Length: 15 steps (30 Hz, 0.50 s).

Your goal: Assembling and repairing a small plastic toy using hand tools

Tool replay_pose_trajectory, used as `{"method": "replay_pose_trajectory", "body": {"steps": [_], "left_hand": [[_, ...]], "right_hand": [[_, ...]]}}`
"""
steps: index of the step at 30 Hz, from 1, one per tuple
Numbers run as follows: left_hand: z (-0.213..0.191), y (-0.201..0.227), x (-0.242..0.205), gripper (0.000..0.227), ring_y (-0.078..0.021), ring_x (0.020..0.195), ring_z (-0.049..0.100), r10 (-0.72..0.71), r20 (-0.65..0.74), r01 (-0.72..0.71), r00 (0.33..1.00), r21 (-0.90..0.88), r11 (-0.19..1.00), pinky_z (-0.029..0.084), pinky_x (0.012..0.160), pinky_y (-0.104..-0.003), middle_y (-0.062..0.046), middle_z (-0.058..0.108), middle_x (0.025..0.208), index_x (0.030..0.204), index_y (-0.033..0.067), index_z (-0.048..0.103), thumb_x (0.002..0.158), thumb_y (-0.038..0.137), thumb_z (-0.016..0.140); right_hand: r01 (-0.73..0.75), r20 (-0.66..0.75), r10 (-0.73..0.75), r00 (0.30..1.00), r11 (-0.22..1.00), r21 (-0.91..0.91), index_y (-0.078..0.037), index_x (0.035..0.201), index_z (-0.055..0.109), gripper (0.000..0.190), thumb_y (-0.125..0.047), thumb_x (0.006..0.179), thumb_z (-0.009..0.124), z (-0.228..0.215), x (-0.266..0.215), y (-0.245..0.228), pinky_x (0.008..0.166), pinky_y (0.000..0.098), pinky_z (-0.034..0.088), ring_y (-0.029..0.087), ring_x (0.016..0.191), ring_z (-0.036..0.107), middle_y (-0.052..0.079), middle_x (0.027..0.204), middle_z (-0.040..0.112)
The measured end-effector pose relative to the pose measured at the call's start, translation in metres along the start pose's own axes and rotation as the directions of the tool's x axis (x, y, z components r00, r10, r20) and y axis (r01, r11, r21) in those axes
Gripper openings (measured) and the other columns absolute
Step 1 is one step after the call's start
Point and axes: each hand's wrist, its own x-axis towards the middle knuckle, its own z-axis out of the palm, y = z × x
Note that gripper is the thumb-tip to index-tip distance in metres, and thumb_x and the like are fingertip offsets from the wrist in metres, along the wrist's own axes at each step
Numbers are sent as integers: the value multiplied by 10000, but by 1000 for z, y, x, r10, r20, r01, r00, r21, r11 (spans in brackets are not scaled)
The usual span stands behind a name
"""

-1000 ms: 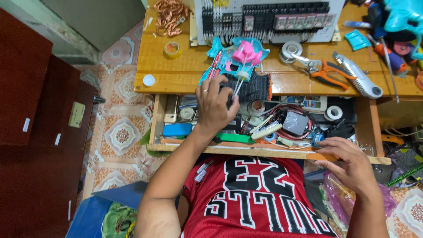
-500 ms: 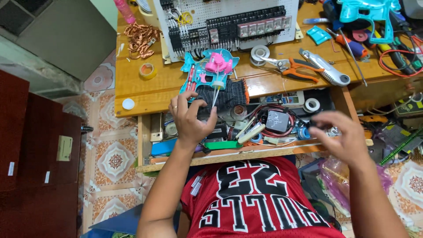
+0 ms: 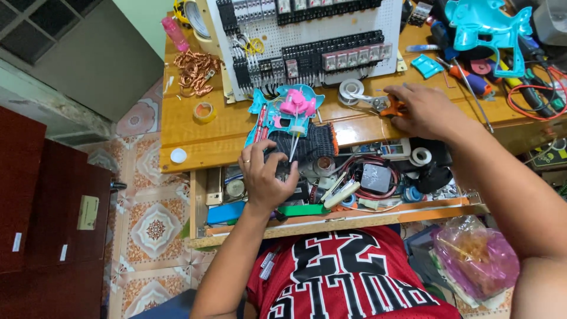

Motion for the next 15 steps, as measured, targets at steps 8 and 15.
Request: {"method": "replay_pose_trajectory", "body": {"steps": [8,15], "left_hand": [[-10,9,6,210,-372,1111,556,-44,108,38,993,56,998,428,888,-534,-106,614,1152,836,132,707,799,316,801],[-10,8,5,199,-380,1164,538,-44,136,35,990,67,997,424,891,-529,-104,618,1170,828,139,695,802,302,806]], "right_hand": [[218,-211,-188,959,967,133,-12,1470,504,527,-206,990,605,6,-17,18,862,521,474,429,1023,574,235,1099,594],[-130,-198,265,944,847,515,-150,1023,743,210,-342,985,819,-44,-56,-39,633,339,333,147,691,440,-2,740,519]]}}
